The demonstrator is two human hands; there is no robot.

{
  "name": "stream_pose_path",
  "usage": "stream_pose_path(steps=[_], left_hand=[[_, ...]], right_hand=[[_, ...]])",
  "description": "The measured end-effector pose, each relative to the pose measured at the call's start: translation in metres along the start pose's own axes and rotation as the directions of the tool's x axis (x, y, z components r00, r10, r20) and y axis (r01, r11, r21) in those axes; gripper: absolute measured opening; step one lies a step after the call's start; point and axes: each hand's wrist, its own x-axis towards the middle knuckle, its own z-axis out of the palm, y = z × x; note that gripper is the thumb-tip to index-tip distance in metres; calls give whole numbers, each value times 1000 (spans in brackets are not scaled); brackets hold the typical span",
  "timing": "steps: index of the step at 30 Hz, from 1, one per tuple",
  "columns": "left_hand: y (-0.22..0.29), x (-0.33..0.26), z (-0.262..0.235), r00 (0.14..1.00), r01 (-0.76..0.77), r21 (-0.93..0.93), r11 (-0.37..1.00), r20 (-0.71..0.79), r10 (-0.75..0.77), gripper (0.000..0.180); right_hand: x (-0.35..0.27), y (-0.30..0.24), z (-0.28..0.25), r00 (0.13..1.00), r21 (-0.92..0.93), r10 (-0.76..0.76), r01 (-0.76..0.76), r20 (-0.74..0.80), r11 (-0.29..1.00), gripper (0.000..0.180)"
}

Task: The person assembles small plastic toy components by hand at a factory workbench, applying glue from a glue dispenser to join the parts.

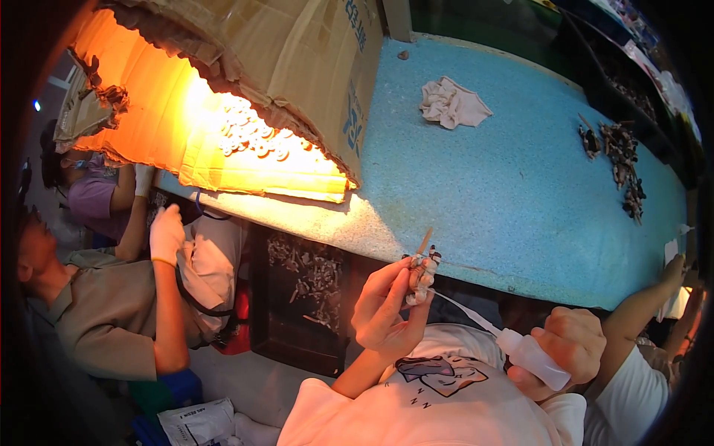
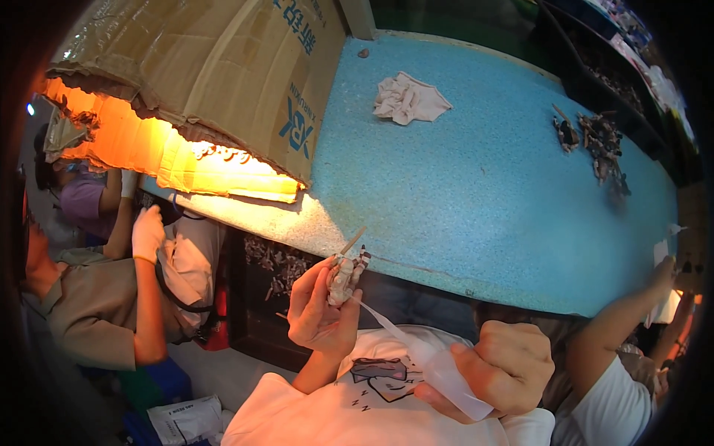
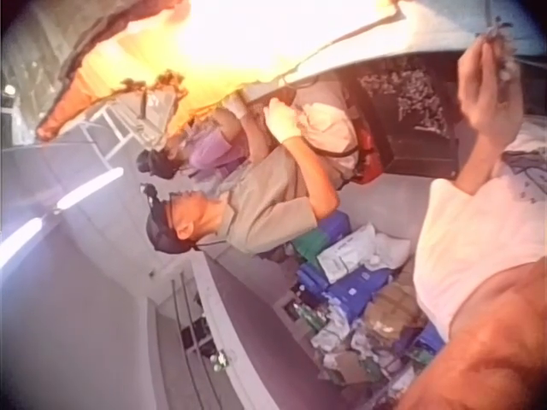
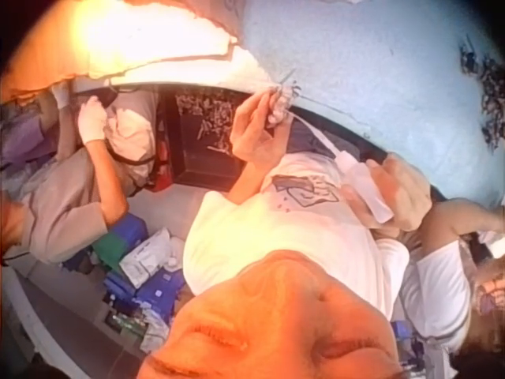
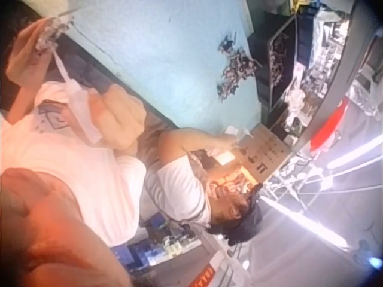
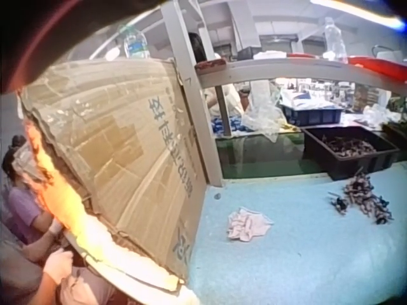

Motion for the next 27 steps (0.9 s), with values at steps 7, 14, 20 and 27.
stream_pose_path(steps=[7,14,20,27], left_hand=[[2,1,1,1000,-2,-39,999,-1,2,49],[5,5,2,998,52,-81,995,-21,-54,37],[8,0,3,985,172,-169,971,-3,-175,39],[8,-3,4,981,176,-239,955,-40,-190,38]], right_hand=[[4,0,-1,999,28,-26,25,46,999,40],[-5,15,-2,991,161,-103,116,-86,980,40],[-8,12,0,986,127,-52,73,-160,989,40],[-6,7,-4,997,134,-28,37,-68,990,37]])
